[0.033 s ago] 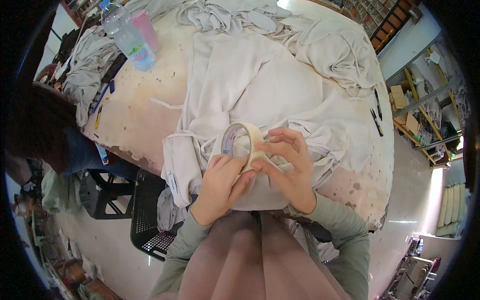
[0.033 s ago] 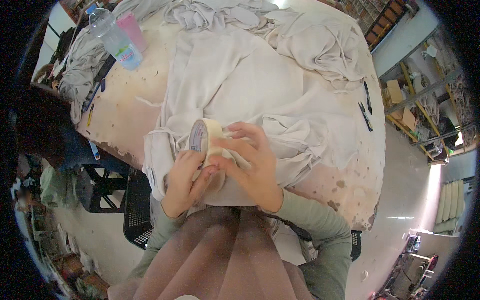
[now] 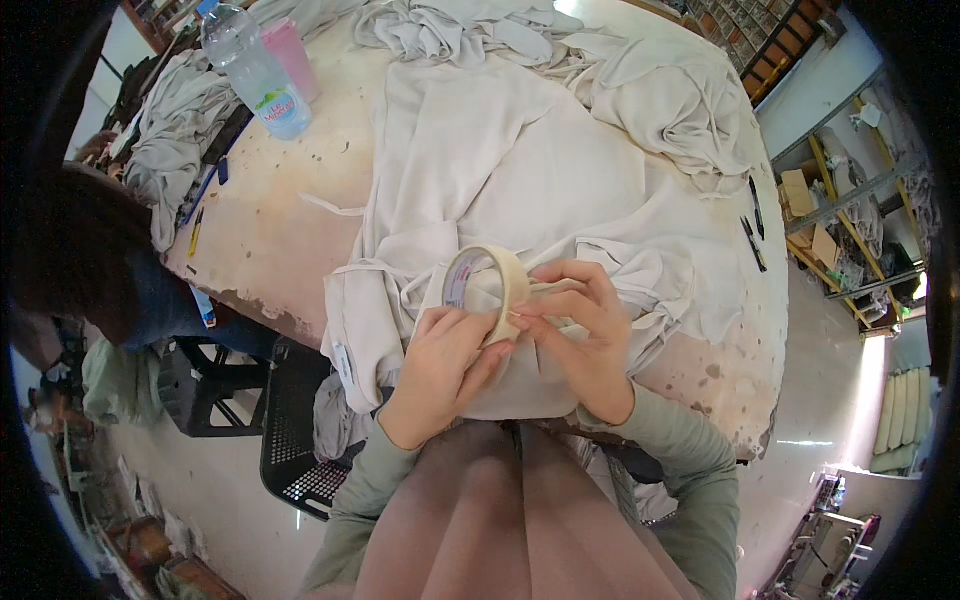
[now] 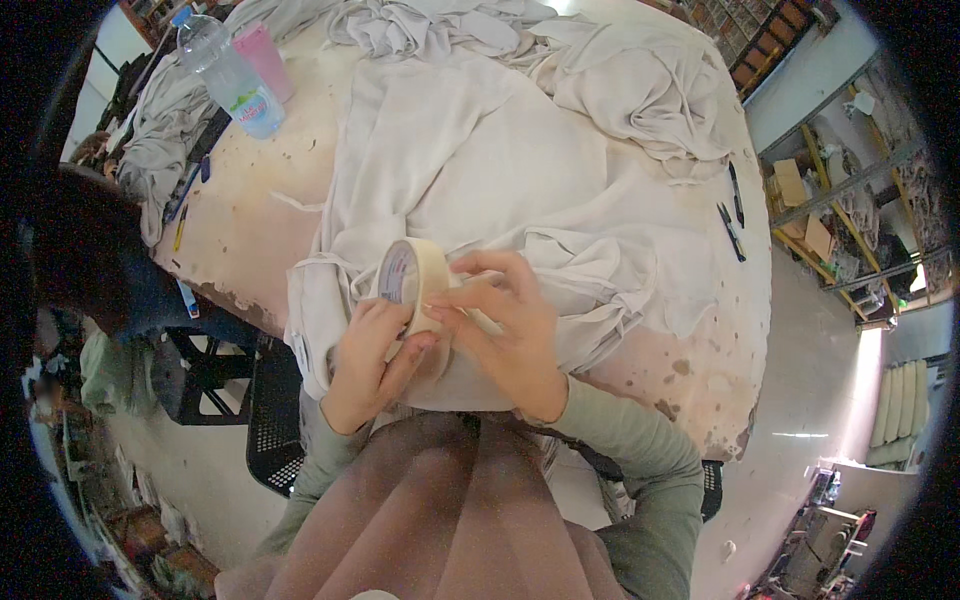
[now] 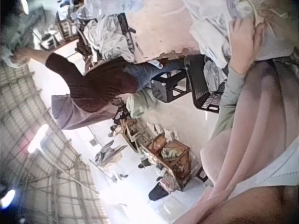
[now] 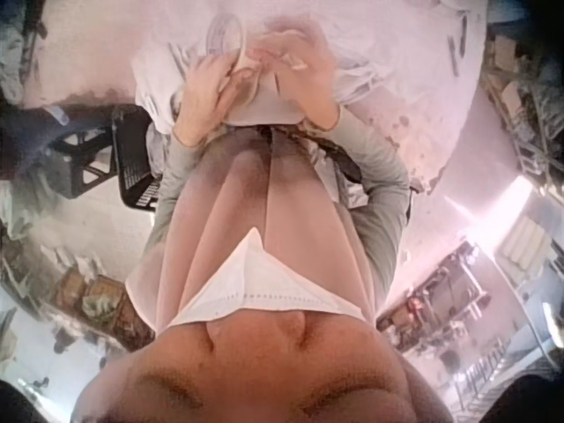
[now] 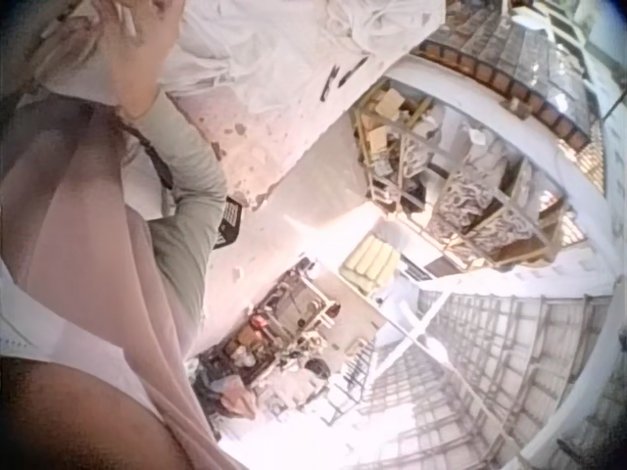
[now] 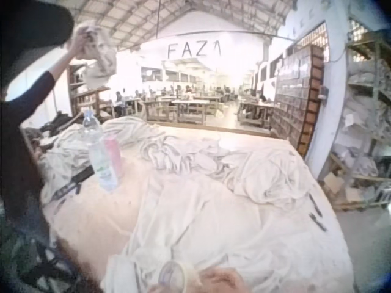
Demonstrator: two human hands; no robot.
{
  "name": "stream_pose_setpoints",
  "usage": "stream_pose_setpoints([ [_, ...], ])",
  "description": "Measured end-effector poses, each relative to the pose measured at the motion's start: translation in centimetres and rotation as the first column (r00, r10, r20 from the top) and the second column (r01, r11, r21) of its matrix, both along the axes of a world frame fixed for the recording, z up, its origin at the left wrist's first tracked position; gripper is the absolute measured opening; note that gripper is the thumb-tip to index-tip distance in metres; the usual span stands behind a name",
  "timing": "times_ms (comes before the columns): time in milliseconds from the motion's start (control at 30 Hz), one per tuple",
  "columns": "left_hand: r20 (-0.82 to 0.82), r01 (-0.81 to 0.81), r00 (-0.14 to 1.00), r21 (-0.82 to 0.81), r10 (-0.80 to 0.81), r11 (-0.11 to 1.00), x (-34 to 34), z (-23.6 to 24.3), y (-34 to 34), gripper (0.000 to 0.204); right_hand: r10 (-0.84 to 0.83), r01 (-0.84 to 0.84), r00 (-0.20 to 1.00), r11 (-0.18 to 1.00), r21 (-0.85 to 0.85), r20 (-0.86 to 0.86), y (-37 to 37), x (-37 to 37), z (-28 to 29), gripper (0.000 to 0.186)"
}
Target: The person repairs a light-colored garment by hand, using tape to secure seams and shears to trim excess fabric. They repeatedly fold, align, and tape sections of the garment, then cut and adjust the edges.
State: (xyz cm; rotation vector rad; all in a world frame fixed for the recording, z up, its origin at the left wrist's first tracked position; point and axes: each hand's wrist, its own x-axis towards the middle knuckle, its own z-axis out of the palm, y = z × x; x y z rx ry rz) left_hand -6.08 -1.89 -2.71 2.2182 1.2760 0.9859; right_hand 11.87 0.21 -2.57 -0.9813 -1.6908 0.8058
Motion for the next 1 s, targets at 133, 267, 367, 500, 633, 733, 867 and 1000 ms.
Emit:
stream_pose_setpoints([
  [133,-0.017,-0.019,1.0,0.093,0.021,0.995,-0.2,0.5,0.5,0.023,-0.037,-0.058,0.972,0.92,0.388,0.233,0.1,0.8,0.1,0.023],
  [267,0.056,-0.027,0.998,0.191,0.017,0.981,-0.8,1.6,-0.1,0.021,0.127,-0.185,0.981,0.85,0.493,0.15,-1.8,-0.2,0.7,0.024],
  [367,-0.041,0.055,0.998,0.134,-0.05,0.99,-1.4,1.8,-1.0,0.024,0.17,-0.184,0.983,0.847,0.499,0.074,-2.3,-0.7,1.0,0.022],
  [500,0.005,0.0,1.0,0.288,-0.001,0.958,-0.9,0.4,-2.0,0.023,0.265,-0.266,0.964,0.947,0.18,0.03,-1.8,0.2,1.6,0.02],
  [633,0.049,-0.126,0.992,0.351,0.116,0.928,-0.1,-0.7,-3.0,0.018,0.155,-0.417,0.824,0.817,-0.399,-0.545,-0.2,0.2,1.5,0.019],
  [733,0.092,0.151,0.961,0.613,-0.259,0.775,0.5,-0.9,-4.0,0.017,-0.086,-0.067,0.917,0.93,-0.362,-0.39,3.7,0.7,0.5,0.02],
  [867,0.063,-0.277,0.961,0.228,0.27,0.933,-0.7,-1.0,-3.0,0.012,-0.065,0.06,0.998,0.986,-0.158,-0.026,5.2,0.2,-1.9,0.042],
  [1000,0.137,-0.386,0.919,0.122,0.37,0.914,-1.6,-1.5,0.4,0.05,0.076,-0.065,0.997,0.885,-0.46,0.004,5.2,-1.1,-3.6,0.07],
])
